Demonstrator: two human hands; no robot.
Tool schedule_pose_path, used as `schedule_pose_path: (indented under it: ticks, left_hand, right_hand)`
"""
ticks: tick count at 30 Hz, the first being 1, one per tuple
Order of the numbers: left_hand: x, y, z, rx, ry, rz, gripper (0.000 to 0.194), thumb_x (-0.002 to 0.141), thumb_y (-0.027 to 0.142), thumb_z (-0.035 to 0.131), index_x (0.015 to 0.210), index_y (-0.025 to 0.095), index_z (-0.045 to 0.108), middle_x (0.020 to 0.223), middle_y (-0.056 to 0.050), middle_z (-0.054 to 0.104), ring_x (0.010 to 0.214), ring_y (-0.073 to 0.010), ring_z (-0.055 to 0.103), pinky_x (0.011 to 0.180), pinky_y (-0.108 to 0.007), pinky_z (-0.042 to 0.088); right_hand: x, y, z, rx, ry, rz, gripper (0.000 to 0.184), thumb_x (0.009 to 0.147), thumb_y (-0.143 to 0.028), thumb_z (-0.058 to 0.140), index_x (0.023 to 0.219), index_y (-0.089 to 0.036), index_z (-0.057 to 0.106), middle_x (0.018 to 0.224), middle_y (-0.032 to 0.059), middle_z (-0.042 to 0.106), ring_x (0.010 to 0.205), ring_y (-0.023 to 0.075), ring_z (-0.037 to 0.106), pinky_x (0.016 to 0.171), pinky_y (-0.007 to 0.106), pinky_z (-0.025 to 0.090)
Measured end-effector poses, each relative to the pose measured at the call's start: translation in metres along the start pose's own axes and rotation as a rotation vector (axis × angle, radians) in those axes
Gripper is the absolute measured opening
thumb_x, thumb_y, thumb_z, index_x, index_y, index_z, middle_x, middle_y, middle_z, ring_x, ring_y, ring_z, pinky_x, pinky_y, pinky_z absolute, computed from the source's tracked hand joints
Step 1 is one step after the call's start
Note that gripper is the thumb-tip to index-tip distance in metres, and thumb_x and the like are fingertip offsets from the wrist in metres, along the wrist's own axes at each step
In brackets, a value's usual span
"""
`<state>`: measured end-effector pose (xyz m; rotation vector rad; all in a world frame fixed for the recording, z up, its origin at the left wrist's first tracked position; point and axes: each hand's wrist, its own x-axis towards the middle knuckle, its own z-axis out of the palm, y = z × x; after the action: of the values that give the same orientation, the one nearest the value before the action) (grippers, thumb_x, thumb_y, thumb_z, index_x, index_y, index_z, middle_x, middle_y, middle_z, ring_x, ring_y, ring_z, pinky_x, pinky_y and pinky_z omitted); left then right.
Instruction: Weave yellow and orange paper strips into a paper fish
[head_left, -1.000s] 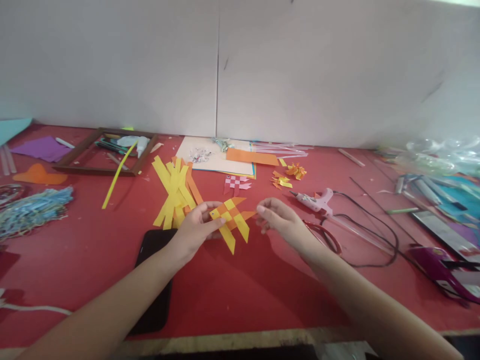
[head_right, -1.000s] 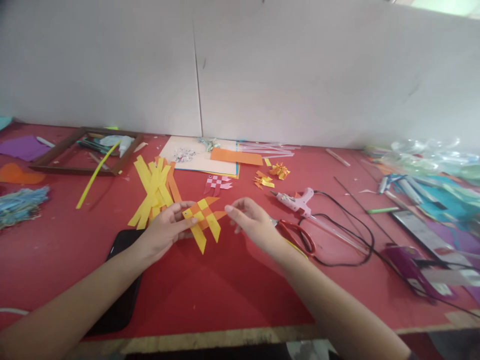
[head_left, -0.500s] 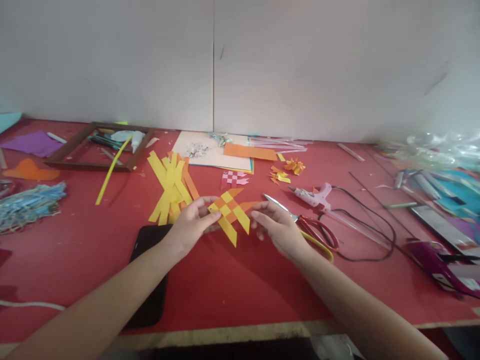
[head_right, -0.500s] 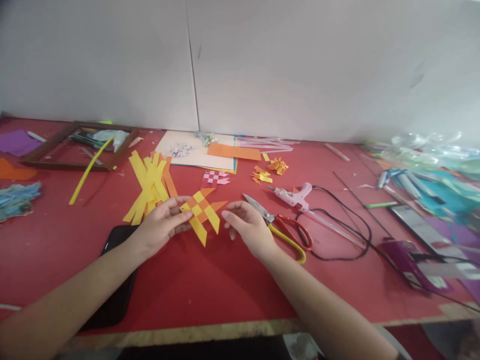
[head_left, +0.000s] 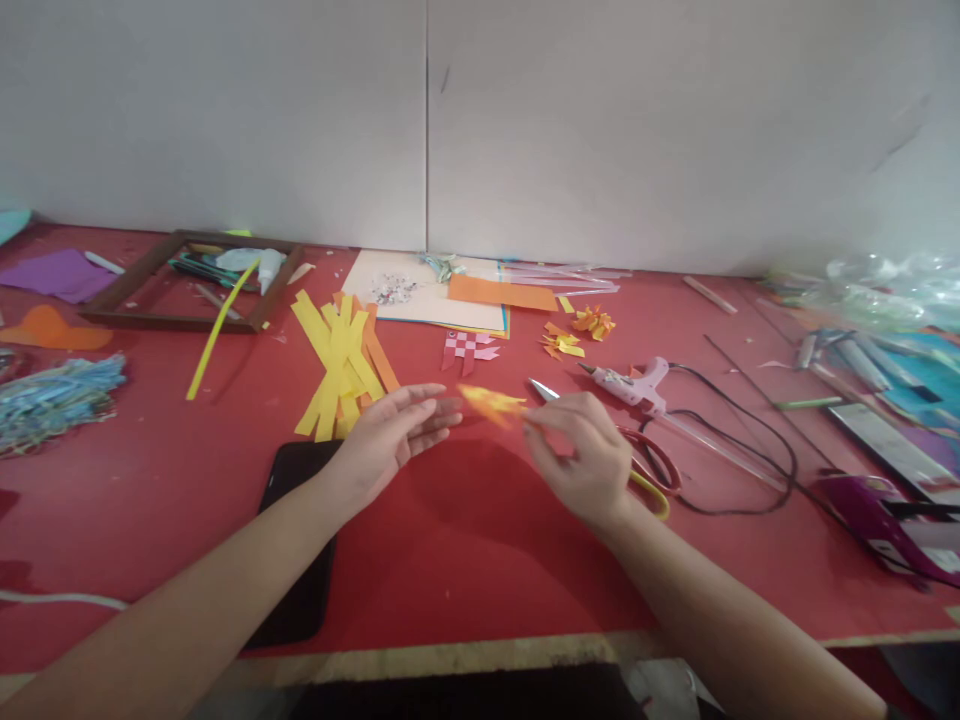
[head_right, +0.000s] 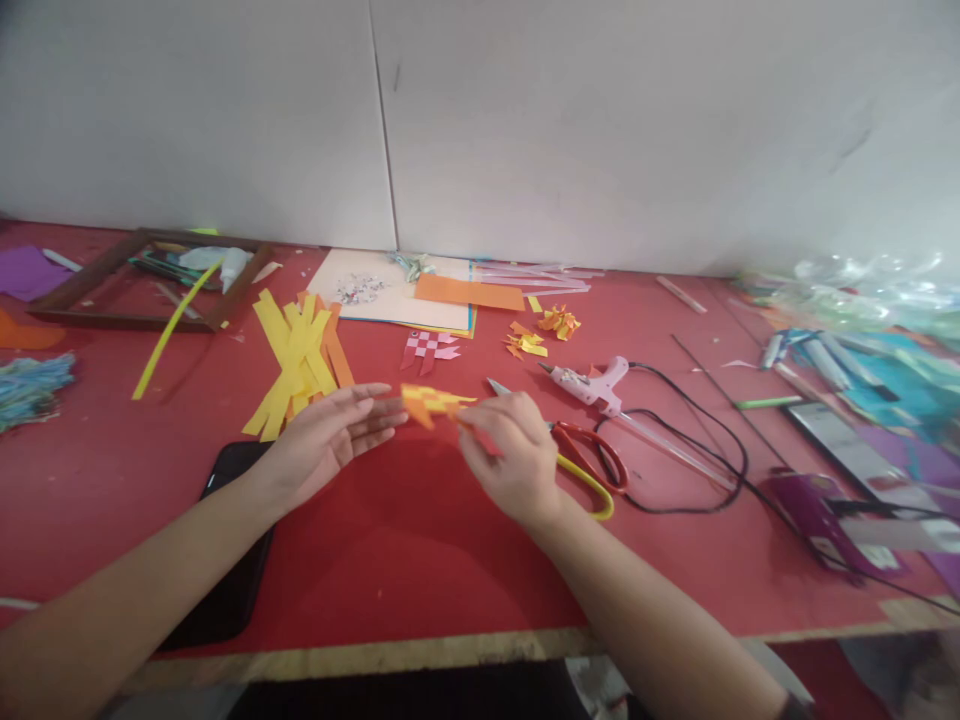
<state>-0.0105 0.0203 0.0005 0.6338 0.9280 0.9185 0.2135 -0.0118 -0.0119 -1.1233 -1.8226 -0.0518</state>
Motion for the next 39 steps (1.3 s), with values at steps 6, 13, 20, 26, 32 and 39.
schedule_pose_path:
  ticks: [6, 13, 20, 26, 32, 39]
  left_hand:
    - [-0.005, -0.005, -0.002, 0.202, -0.058, -0.010, 0.036, 0.081, 0.030, 0.074, 0.112, 0.020, 0.061, 0.086, 0.000, 0.067, 0.075, -0.0123, 0.067, 0.069, -0.024, 0.055]
    - [-0.005, -0.008, -0.004, 0.335, -0.081, 0.099, 0.055, 0.081, 0.031, 0.074, 0.129, 0.024, 0.048, 0.089, -0.001, 0.071, 0.083, -0.0157, 0.068, 0.077, -0.030, 0.058]
    - [-0.008, -0.011, -0.004, 0.349, -0.050, 0.066, 0.032, 0.079, 0.036, 0.074, 0.103, 0.019, 0.062, 0.090, -0.003, 0.069, 0.080, -0.0172, 0.069, 0.067, -0.029, 0.060]
    - [-0.010, -0.009, -0.002, 0.431, -0.046, 0.043, 0.027, 0.080, 0.038, 0.072, 0.096, 0.019, 0.062, 0.086, -0.003, 0.069, 0.078, -0.0176, 0.068, 0.058, -0.023, 0.056]
    - [-0.009, -0.009, -0.002, 0.493, -0.051, 0.045, 0.026, 0.080, 0.038, 0.071, 0.096, 0.019, 0.062, 0.085, -0.004, 0.069, 0.076, -0.0173, 0.067, 0.058, -0.024, 0.055]
    - [-0.010, -0.008, -0.002, 0.542, -0.059, 0.052, 0.023, 0.079, 0.038, 0.071, 0.089, 0.020, 0.060, 0.078, -0.001, 0.067, 0.067, -0.0148, 0.065, 0.056, -0.024, 0.053]
  right_hand:
    - [-0.007, -0.018, 0.011, -0.020, -0.248, -0.326, 0.018, 0.083, -0.012, 0.066, 0.095, -0.025, 0.070, 0.088, 0.0046, 0.068, 0.088, 0.0194, 0.058, 0.079, 0.034, 0.051]
    - [-0.001, -0.021, 0.004, 0.117, -0.222, -0.246, 0.022, 0.084, -0.029, 0.064, 0.106, -0.022, 0.064, 0.095, 0.0074, 0.065, 0.089, 0.0211, 0.060, 0.083, 0.040, 0.048]
    - [0.032, 0.080, -0.054, -0.365, -0.207, 0.232, 0.019, 0.084, -0.019, 0.056, 0.097, -0.023, 0.069, 0.098, 0.0104, 0.070, 0.092, 0.0245, 0.062, 0.082, 0.040, 0.044]
    - [0.034, 0.179, -0.102, -0.415, -0.411, 0.354, 0.038, 0.057, 0.002, 0.051, 0.082, -0.017, 0.072, 0.086, 0.0157, 0.073, 0.077, 0.0247, 0.063, 0.068, 0.037, 0.043]
    - [0.033, 0.188, -0.108, -0.258, -0.647, 0.334, 0.054, 0.058, 0.006, 0.051, 0.096, -0.022, 0.076, 0.099, 0.0111, 0.075, 0.091, 0.0258, 0.067, 0.081, 0.040, 0.046]
    - [0.056, 0.170, -0.133, -0.189, -0.522, 0.363, 0.032, 0.073, -0.002, 0.064, 0.101, -0.015, 0.070, 0.093, 0.0126, 0.074, 0.076, 0.0152, 0.068, 0.067, 0.031, 0.048]
